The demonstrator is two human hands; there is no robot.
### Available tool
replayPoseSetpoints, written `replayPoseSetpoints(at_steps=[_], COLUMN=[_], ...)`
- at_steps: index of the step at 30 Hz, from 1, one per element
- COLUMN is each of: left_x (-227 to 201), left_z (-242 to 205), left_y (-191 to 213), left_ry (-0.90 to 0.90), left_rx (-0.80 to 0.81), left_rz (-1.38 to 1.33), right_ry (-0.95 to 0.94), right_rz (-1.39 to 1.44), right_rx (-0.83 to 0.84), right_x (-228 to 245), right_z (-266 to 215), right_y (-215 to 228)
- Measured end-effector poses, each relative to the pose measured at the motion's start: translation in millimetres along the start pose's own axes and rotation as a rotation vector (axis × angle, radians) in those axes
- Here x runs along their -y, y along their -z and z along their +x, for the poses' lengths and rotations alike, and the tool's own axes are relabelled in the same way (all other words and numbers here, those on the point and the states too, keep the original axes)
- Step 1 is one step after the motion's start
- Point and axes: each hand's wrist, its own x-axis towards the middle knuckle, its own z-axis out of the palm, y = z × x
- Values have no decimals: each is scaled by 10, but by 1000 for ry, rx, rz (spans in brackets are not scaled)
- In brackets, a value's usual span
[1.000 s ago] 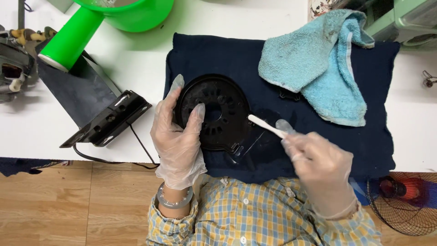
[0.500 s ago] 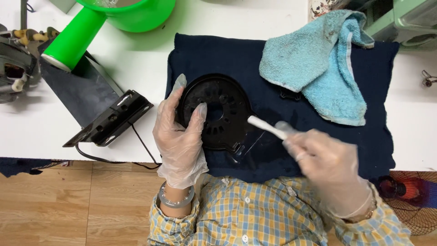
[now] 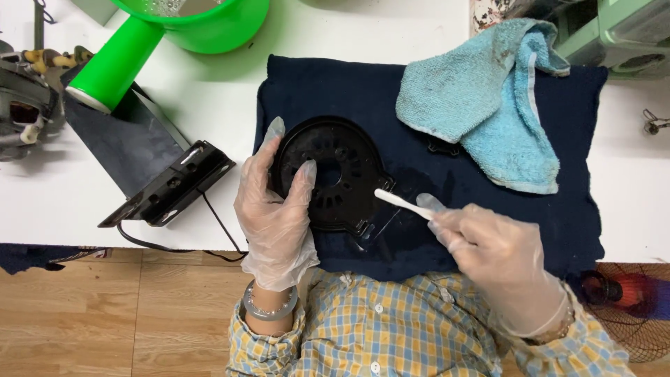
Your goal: Cleaning a black plastic appliance component using a toothbrush, cleaning solution, and a cloth.
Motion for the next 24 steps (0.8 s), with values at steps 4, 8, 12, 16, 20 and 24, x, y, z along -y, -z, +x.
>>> replayPoseSetpoints(at_steps=[4,8,12,16,20,24], left_x=[-24,-17,23,88,48,35], left_z=[19,31,27,11,31,67], left_y=[5,38,78,95,119,120], left_ry=[41,35,23,96,64,71], left_rx=[0,-6,5,12,-6,-53], left_rz=[-8,52,22,112,64,45], right_ry=[-230,-7,-121,252,332,236], right_rz=[154,35,233,148,-366,-279], right_rx=[-103,-19,-124,-136,-170,-92], right_x=[-23,39,53,87,-40,-55], right_z=[-61,62,427,1343,2347,2983], right_y=[-28,42,99,-9,-522,-728])
